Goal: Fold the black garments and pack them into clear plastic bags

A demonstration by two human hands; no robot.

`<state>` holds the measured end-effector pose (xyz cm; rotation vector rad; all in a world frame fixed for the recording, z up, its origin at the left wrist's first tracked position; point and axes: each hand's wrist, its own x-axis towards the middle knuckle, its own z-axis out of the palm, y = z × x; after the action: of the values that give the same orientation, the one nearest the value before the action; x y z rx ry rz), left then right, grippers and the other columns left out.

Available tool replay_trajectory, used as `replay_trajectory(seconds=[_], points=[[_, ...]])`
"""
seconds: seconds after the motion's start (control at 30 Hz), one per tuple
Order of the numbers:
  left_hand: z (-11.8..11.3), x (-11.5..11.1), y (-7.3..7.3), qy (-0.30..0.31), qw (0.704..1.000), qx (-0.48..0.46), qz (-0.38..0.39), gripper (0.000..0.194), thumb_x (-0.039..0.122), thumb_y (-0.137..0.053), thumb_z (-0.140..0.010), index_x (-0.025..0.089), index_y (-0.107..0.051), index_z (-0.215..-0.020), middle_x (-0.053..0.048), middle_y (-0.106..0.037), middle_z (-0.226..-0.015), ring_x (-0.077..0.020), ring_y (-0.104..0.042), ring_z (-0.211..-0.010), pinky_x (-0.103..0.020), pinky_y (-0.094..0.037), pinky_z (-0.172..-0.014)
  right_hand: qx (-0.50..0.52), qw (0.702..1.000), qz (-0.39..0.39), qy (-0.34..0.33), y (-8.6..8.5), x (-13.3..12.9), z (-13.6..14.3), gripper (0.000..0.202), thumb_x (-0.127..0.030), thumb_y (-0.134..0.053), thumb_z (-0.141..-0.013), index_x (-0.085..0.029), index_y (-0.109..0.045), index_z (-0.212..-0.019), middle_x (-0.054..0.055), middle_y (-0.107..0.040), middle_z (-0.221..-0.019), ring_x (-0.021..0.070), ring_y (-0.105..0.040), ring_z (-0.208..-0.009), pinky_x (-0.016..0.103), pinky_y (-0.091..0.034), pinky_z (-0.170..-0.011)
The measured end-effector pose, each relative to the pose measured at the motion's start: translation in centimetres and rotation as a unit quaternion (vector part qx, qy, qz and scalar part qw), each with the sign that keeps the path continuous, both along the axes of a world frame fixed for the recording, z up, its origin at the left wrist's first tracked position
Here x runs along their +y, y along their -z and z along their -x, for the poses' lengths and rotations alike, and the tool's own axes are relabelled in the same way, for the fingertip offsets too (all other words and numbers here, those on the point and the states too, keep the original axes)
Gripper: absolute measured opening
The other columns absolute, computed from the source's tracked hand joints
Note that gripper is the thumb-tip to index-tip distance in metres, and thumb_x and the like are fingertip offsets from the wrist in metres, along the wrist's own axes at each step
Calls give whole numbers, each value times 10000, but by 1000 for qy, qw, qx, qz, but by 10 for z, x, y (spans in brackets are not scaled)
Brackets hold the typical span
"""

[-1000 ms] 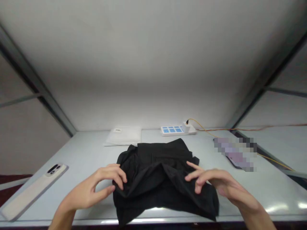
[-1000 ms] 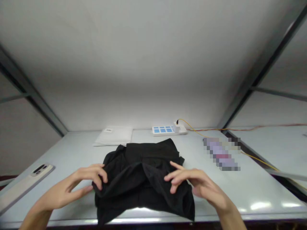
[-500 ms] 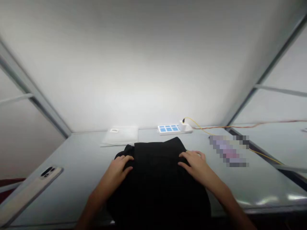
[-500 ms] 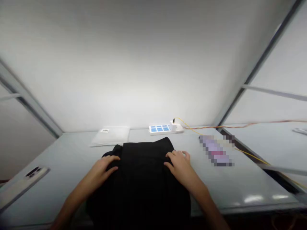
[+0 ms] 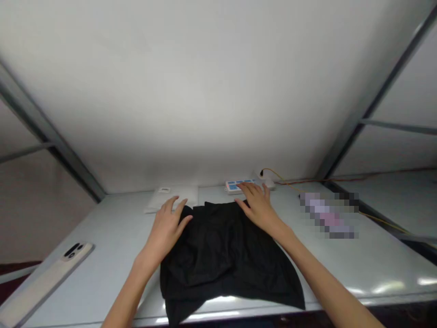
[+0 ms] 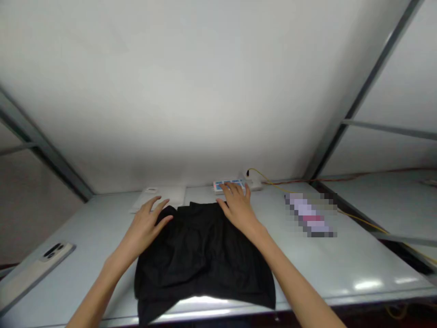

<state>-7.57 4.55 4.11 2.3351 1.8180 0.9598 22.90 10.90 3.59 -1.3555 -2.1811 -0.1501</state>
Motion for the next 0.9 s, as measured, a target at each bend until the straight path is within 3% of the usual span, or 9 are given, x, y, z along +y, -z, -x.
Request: replay_trajectory(seconds=[0.07,0.17,0.3,0.4,0.5,0.6,0.67,0.8,0.9], points=[[-17,-8,1,43,997,57,-21,536,483,-470,-1022,186,-514,-1466,-172,-412,-1589,-346,-324,-1504,-541,-304,-1202,-16,999,17,-27,14,-19,11,532,-440,-429,-1042,-210,-437,-1522,157,-489,-1546,325,-389,-1460,656,-140,-1200],[-44,-17,9,151,979,126,43,645,562,-393,-1040,250,-303,-1598,-119,-263,-1677,-320,-173,-1563,-550,-230,-1238,-77,991,83,-73,38,-47,23,595,-516,-344,-1059,-209,-385,-1567,154,-419,-1598,333,-314,-1507,666,-132,-1206],[-58,-22,33,207,952,192,121,697,653,-378,-1010,343,-223,-1616,-92,-209,-1692,-371,-142,-1561,-636,-208,-1219,-127,983,109,-80,62,-62,23,595,-511,-296,-1070,-190,-416,-1556,153,-350,-1630,354,-253,-1531,662,-140,-1212],[-53,-25,45,201,952,203,109,677,641,-386,-1015,370,-218,-1612,-79,-203,-1695,-374,-173,-1555,-638,-218,-1215,-138,982,96,-90,63,-62,19,605,-516,-312,-1068,-187,-391,-1568,146,-327,-1641,360,-241,-1534,663,-154,-1210],[-52,-20,35,196,953,211,93,688,685,-428,-980,359,-337,-1579,-105,-351,-1640,-395,-316,-1499,-644,-272,-1183,-146,979,92,-105,49,-55,17,590,-520,-360,-1058,-199,-432,-1548,149,-404,-1605,371,-332,-1491,651,-230,-1188],[-61,0,15,197,954,210,79,574,671,-378,-1003,323,-588,-1408,-105,-602,-1424,-344,-541,-1317,-596,-365,-1129,-142,980,92,-104,31,-36,21,477,-441,-350,-1074,-218,-603,-1413,140,-616,-1427,328,-561,-1299,536,-419,-1087],[-67,18,8,182,963,192,51,539,589,-338,-1047,260,-609,-1378,-114,-610,-1404,-302,-558,-1290,-523,-403,-1116,-136,983,74,-95,26,-18,24,445,-346,-340,-1080,-178,-635,-1367,151,-669,-1341,301,-613,-1214,481,-465,-1044],[-71,42,26,177,965,191,24,656,574,-404,-1033,164,-394,-1545,-165,-349,-1632,-362,-289,-1514,-576,-297,-1193,-136,982,26,-132,42,11,24,431,-294,-396,-1059,-142,-586,-1415,168,-554,-1486,335,-478,-1396,545,-392,-1142],[-65,44,48,211,958,184,66,631,538,-360,-1057,201,-311,-1588,-134,-343,-1641,-324,-279,-1530,-573,-273,-1215,-131,977,50,-162,62,18,19,456,-316,-377,-1068,-162,-544,-1464,146,-535,-1512,327,-459,-1425,560,-388,-1160]])
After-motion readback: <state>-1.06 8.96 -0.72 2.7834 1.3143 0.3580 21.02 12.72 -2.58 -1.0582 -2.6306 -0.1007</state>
